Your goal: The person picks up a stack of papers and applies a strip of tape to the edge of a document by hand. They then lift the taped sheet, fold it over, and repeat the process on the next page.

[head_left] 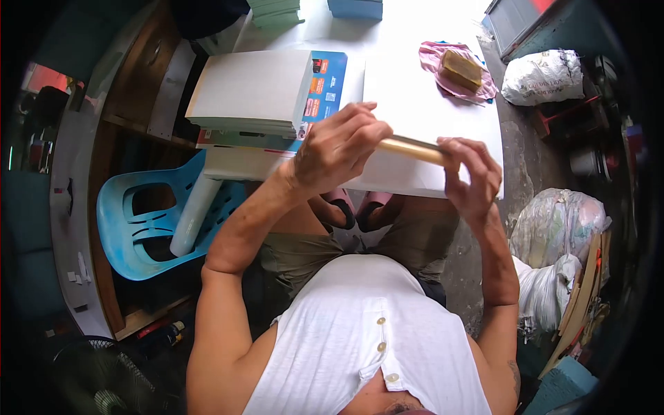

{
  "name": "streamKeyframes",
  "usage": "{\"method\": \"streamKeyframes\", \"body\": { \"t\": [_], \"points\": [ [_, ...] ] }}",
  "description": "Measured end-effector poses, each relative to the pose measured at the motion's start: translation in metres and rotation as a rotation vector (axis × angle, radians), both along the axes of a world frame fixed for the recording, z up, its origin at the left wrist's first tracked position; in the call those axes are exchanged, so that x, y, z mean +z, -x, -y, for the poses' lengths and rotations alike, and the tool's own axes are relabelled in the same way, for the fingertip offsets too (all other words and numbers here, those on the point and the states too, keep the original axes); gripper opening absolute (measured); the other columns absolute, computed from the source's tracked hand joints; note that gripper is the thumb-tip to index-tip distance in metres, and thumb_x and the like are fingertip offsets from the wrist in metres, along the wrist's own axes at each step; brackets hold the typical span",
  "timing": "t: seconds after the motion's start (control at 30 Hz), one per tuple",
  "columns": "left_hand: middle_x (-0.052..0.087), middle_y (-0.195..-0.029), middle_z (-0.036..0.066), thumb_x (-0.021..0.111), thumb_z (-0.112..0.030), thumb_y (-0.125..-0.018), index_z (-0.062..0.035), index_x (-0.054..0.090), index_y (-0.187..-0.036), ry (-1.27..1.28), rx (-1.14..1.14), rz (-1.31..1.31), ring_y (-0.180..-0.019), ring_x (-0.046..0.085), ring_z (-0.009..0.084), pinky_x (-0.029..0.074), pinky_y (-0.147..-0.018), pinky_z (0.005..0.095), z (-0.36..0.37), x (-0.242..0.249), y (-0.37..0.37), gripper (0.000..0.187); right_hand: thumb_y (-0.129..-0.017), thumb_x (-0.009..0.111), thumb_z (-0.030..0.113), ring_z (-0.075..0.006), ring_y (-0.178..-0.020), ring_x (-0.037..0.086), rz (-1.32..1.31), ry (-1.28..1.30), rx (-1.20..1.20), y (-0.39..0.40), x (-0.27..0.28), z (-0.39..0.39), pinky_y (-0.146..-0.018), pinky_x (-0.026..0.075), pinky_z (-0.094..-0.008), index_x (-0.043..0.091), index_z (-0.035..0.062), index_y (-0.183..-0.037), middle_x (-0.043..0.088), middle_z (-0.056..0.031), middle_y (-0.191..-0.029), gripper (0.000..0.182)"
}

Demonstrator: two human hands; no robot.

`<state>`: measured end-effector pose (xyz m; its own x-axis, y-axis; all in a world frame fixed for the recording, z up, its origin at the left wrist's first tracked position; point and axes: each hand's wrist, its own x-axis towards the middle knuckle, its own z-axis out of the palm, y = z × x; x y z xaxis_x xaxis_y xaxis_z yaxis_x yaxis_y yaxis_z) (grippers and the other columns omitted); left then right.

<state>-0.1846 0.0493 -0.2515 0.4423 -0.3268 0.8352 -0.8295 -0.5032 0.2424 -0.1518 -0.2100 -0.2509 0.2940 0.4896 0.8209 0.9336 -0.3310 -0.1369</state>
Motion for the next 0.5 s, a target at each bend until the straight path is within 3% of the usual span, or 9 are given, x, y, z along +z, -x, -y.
{"method": "streamKeyframes", "body": {
  "t": [0.07, 0.17, 0.33, 0.5],
  "points": [
    [0.071, -0.093, 0.01, 0.075, 0.011, -0.077, -0.0045, 0.059, -0.111, 0.035, 0.006, -0.131, -0.089, 0.07, 0.0272, 0.059, -0.094, 0.0492, 0.004, -0.051, 0.027, 0.041, -0.079, 0.073, -0.008, -0.03, -0.085, 0.072, -0.021, 0.03, -0.016, 0.024, -0.044, 0.004, -0.076, 0.062, -0.0407, 0.056, -0.0002, -0.117, 0.074, -0.0155, -0.095, 0.042],
    [0.069, -0.093, 0.006, 0.076, 0.002, -0.08, -0.0068, 0.06, -0.11, 0.027, 0.085, -0.125, -0.091, 0.068, 0.0249, 0.056, -0.097, 0.0502, 0.013, -0.074, 0.052, 0.036, -0.08, 0.073, -0.008, -0.0282, -0.087, 0.072, -0.024, 0.021, -0.064, 0.047, -0.066, 0.006, -0.081, 0.062, -0.0421, 0.057, 0.0011, -0.117, 0.074, -0.013, -0.096, 0.041],
    [0.068, -0.094, -0.001, 0.078, -0.01, -0.081, -0.0122, 0.062, -0.109, -0.033, 0.206, -0.104, -0.091, 0.066, 0.019, 0.053, -0.099, 0.0497, 0.022, -0.073, 0.053, 0.032, -0.078, 0.076, -0.006, -0.0273, -0.087, 0.071, -0.029, 0.012, -0.105, 0.046, -0.068, 0.005, -0.081, 0.061, -0.0429, 0.059, 0.0021, -0.116, 0.073, -0.0112, -0.097, 0.042],
    [0.069, -0.088, -0.002, 0.08, -0.013, -0.08, -0.0123, 0.066, -0.102, 0.024, 0.215, -0.115, -0.086, 0.065, 0.0193, 0.054, -0.09, 0.0459, 0.028, -0.076, 0.052, 0.026, -0.077, 0.078, -0.004, -0.027, -0.084, 0.07, -0.099, -0.051, -0.102, 0.046, -0.071, 0.004, -0.081, 0.061, -0.0438, 0.06, 0.0024, -0.116, 0.074, -0.0106, -0.096, 0.044]
  ]
}}
